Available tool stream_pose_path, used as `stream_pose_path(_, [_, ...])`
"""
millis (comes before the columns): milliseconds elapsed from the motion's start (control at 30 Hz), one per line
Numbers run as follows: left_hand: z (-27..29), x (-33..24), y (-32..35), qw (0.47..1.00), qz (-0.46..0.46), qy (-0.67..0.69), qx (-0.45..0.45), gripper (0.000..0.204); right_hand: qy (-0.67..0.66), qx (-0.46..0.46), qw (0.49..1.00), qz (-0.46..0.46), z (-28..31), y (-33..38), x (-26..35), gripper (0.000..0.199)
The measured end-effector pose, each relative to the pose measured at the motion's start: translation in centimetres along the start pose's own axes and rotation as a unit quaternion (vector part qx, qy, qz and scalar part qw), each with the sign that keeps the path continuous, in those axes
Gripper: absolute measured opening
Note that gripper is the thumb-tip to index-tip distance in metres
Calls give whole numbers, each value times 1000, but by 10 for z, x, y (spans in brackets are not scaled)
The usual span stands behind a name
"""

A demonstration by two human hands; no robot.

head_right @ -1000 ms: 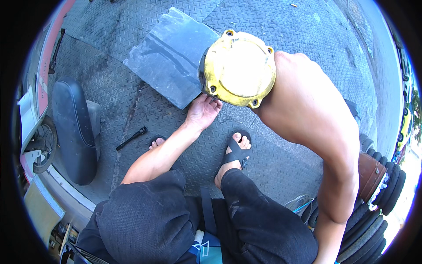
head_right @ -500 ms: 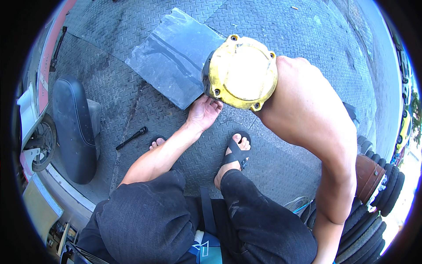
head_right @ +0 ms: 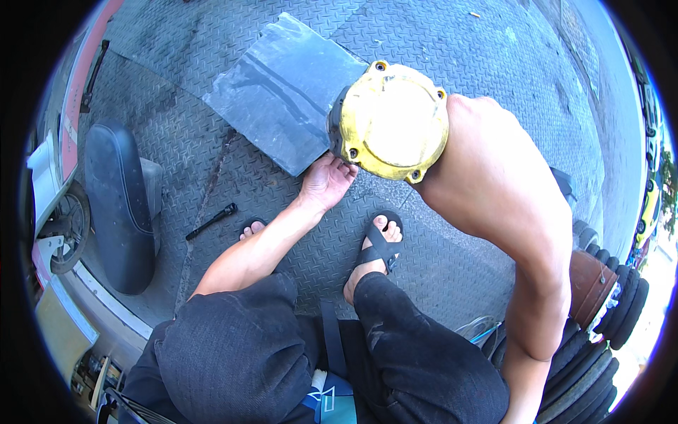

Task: The person uses a cordless drill to remove screws from a rectangular battery pack casing. After opening the casing, they remove the internal battery modules and place them on the floor.

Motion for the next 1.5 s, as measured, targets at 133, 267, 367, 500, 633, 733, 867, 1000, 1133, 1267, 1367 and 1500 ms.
stream_pose_path(133, [-3, 0, 2, 1000, -2, -14, -25, 22, 21, -2, 1000, -13, 0, 1, 1, 34])
stream_pose_path(267, [-6, -1, 5, 1000, -8, -11, -9, 21, 14, 2, 1000, -6, -2, 5, -1, 31])
stream_pose_path(367, [-6, -1, 4, 1000, -8, -12, 3, 21, -5, 0, 1000, -8, -4, 9, -4, 30])
stream_pose_path(500, [-7, -1, 3, 1000, 1, -8, -10, 19, -20, -12, 1000, -6, -9, 14, -8, 32])
stream_pose_path(633, [-13, -1, 4, 1000, 1, -6, -2, 19, -27, -29, 999, -9, -12, 15, -13, 29])
stream_pose_path(733, [-18, -1, 7, 1000, -6, 5, -2, 18, -6, -44, 999, -19, -14, 17, -13, 23])
stream_pose_path(867, [-26, -1, 11, 999, 8, 30, -9, 20, -5, -44, 999, -27, -14, 19, -11, 17])
stream_pose_path(1000, [-33, -2, 16, 999, 12, 43, -15, 27, -24, -38, 999, -23, -11, 20, -12, 18])
stream_pose_path(1133, [-35, -3, 19, 999, 6, 31, -10, 30, -32, -91, 995, -2, -11, 27, -20, 22])
stream_pose_path(1267, [-29, -15, 13, 996, 25, 38, -70, 24, -86, -141, 986, 27, -7, 45, -46, 29])
stream_pose_path(1367, [-23, -27, 9, 993, 71, 41, -83, 25, -145, -219, 964, 42, -16, 65, -77, 32])
stream_pose_path(1500, [-22, -37, 10, 989, 87, 45, -115, 24, -365, -87, 897, -232, -70, 92, -149, 34])
Point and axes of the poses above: each hand's wrist, its own y-axis away from the middle knuckle, its own z-axis out of the back of the hand, x = y × z, the point moved 1 cm from there along -y, towards the middle knuckle, and after that the axes turned 5 degrees about -z, right-handed, at the moved point
